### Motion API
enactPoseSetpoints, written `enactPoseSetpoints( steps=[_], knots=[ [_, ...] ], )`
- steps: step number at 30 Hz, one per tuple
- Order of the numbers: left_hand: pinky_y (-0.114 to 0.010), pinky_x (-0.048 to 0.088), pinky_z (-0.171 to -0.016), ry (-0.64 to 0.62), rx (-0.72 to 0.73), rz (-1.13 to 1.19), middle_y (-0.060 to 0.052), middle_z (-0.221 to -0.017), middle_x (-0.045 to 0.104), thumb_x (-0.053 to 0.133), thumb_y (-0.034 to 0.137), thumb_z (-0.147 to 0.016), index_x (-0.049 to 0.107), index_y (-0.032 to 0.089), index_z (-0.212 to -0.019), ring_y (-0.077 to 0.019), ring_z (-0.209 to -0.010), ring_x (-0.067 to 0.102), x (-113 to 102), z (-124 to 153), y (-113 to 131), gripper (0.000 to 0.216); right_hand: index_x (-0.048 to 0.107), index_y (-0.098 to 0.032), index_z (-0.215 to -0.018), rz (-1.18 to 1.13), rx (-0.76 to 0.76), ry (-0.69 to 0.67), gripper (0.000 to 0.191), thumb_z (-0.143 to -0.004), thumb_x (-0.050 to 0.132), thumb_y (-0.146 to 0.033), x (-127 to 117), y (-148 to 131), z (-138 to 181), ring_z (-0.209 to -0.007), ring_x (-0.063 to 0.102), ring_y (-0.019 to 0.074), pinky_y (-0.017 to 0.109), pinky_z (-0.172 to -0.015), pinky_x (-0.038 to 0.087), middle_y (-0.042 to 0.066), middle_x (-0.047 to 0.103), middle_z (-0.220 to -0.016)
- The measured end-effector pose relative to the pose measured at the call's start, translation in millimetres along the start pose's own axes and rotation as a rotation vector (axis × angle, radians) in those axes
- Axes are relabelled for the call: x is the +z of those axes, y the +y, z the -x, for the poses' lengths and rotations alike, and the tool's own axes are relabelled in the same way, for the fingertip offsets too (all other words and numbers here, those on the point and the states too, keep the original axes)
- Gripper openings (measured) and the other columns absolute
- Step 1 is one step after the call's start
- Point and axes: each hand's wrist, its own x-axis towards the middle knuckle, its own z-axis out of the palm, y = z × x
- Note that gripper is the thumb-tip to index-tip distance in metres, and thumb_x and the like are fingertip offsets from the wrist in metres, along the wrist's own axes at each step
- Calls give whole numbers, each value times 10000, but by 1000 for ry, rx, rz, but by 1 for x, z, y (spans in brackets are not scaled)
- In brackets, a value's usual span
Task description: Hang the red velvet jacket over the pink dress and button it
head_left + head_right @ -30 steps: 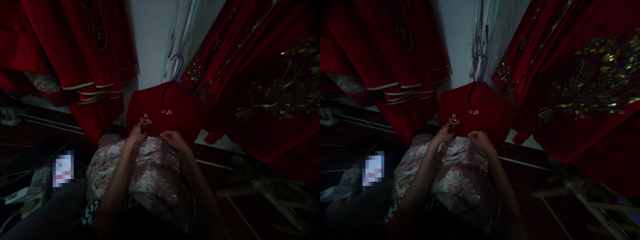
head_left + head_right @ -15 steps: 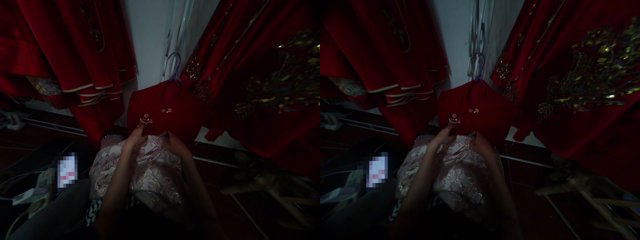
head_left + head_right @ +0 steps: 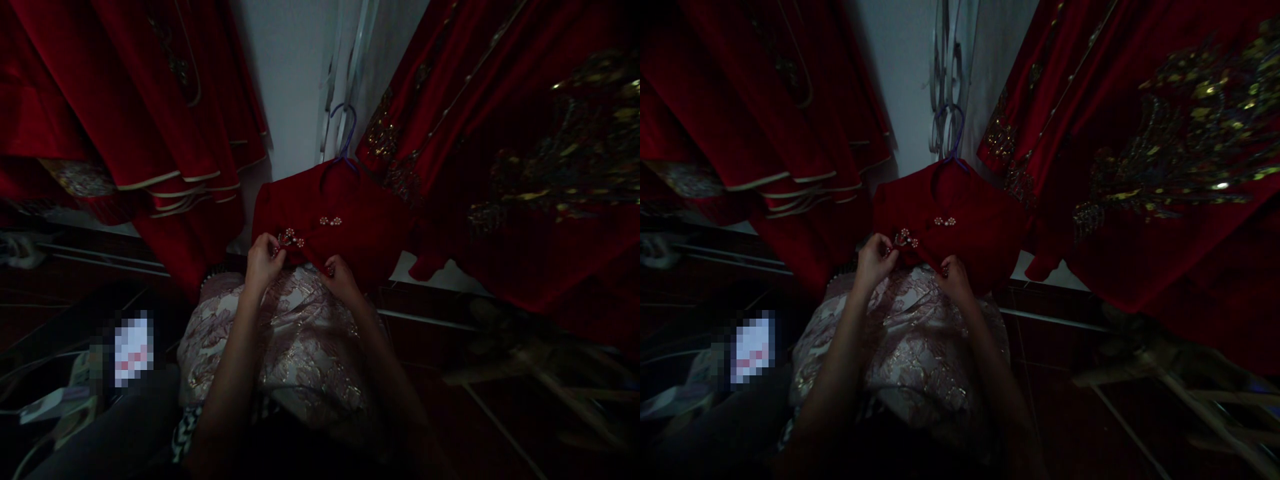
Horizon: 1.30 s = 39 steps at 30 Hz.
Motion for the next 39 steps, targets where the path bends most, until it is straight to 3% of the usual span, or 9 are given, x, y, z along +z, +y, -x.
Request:
enactPoseSetpoints(
  steps=[2,6,8,11,15,24,31,36,39],
  knots=[
    [-249,420,-664,-170,64,84,7,-734,542,551,160,-696,496,202,-795,-133,-663,527,0,2,7,121,511,-195,-865,21,23,-5,180,-709,601,-209,-11,-1,0,-753,557,158,276,-705,441,18,588,-821],
    [-220,414,-560,-758,23,252,36,-715,568,636,162,-618,534,207,-978,-123,-609,547,16,18,2,377,537,-196,-864,46,103,-137,195,-689,617,-227,-44,2,4,-703,560,140,243,-640,416,-4,604,-782],
    [-209,401,-523,-881,-18,294,47,-699,576,645,144,-598,528,212,-1044,-120,-580,550,24,24,-4,467,543,-198,-830,55,126,-225,177,-673,621,-221,-61,3,6,-665,551,128,230,-611,401,-18,600,-752],
    [-210,408,-558,-811,44,287,30,-734,601,615,132,-633,563,209,-980,-122,-622,561,29,25,-6,359,529,-197,-744,119,130,-232,112,-667,610,-203,-78,-3,10,-658,540,130,233,-613,393,-17,581,-710],
    [-223,407,-591,-712,166,191,11,-760,615,597,139,-679,597,204,-927,-131,-646,551,25,21,2,256,507,-203,-697,201,141,-40,119,-647,614,-189,-87,-27,19,-681,541,144,253,-642,404,-1,570,-710],
    [-247,411,-600,-279,38,81,-9,-739,652,571,315,-824,584,239,-948,-169,-655,615,33,15,13,146,496,-210,-895,-488,179,17,366,-646,716,-365,-51,-48,10,-636,611,124,241,-558,507,2,614,-833],
    [-233,447,-603,-351,-112,196,14,-691,669,677,312,-714,506,210,-831,-153,-632,641,32,15,9,231,561,-186,-1083,-664,152,-67,417,-689,676,-256,-6,-37,1,-957,662,157,296,-845,554,76,651,-1093],
    [-237,474,-611,-444,-284,324,-4,-669,694,725,315,-633,497,189,-739,-162,-648,667,34,15,5,280,639,-201,-1083,-538,96,-61,314,-801,594,-333,-8,-27,1,-887,677,175,265,-636,586,85,655,-1146],
    [-243,500,-644,-496,-316,441,-22,-734,723,726,313,-619,529,175,-709,-169,-701,689,37,16,1,257,667,-216,-1069,-413,40,-22,280,-817,598,-317,-12,-25,1,-874,677,166,273,-694,578,65,691,-1092]
  ],
)
